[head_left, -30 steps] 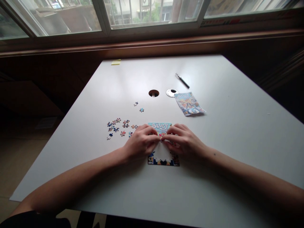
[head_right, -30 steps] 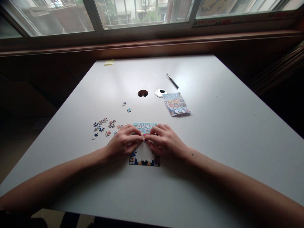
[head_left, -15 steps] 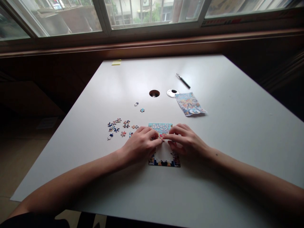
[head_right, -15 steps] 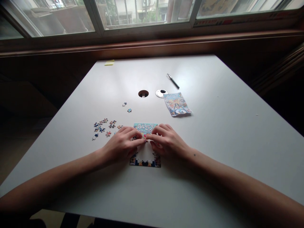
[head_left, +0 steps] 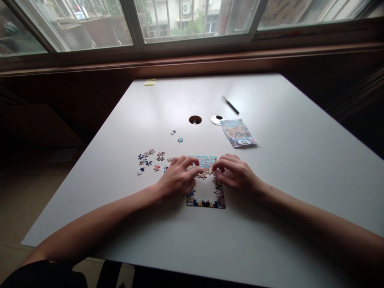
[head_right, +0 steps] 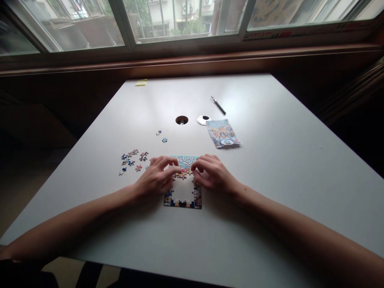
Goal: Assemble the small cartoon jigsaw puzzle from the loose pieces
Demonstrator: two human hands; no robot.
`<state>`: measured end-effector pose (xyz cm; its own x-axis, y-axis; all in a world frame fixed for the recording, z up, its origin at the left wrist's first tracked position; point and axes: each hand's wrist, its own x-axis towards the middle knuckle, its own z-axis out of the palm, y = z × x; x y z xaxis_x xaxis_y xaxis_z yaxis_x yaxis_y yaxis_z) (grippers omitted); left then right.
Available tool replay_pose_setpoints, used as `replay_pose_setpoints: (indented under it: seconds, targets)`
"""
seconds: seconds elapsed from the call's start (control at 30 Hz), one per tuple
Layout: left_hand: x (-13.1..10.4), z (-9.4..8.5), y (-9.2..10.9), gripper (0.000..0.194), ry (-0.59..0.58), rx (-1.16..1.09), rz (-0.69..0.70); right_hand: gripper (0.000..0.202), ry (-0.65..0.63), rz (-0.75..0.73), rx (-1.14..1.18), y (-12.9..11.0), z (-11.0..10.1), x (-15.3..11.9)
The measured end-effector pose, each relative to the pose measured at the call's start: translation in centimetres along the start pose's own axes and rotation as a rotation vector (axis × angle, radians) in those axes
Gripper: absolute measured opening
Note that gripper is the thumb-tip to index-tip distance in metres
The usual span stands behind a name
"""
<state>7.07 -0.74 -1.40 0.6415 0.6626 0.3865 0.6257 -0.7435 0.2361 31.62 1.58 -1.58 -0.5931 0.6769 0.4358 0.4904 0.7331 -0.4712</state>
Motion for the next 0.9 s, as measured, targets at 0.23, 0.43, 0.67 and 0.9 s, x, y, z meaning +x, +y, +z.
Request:
replay_pose_setpoints:
  seconds: [0.23, 0.43, 0.67, 0.9]
  targets:
    - [-2.1, -4.7, -4.3, 0.018, -0.131, 0.081, -0.026, 0.007, 0.056, 0.268, 0.189, 0.3, -0.5, -0.2]
    - [-6.1, -6.2, -9.9, 0.050, -0.116, 0.155, -0.344, 0.014, 0.044, 0.231, 0.166, 0.3, -0.4, -0.3]
    - [-7.1, -5.7, -10.2, 0.066, -0.362, 0.188, -0.323, 0.014, 0.011, 0.222, 0.153, 0.2, -0.5, -0.3]
    - [-7.2, -5.7, -10.1, 0.064, -0.316, 0.193, -0.293, 0.013, -0.003, 0.202, 0.153, 0.3, -0.5, -0.4]
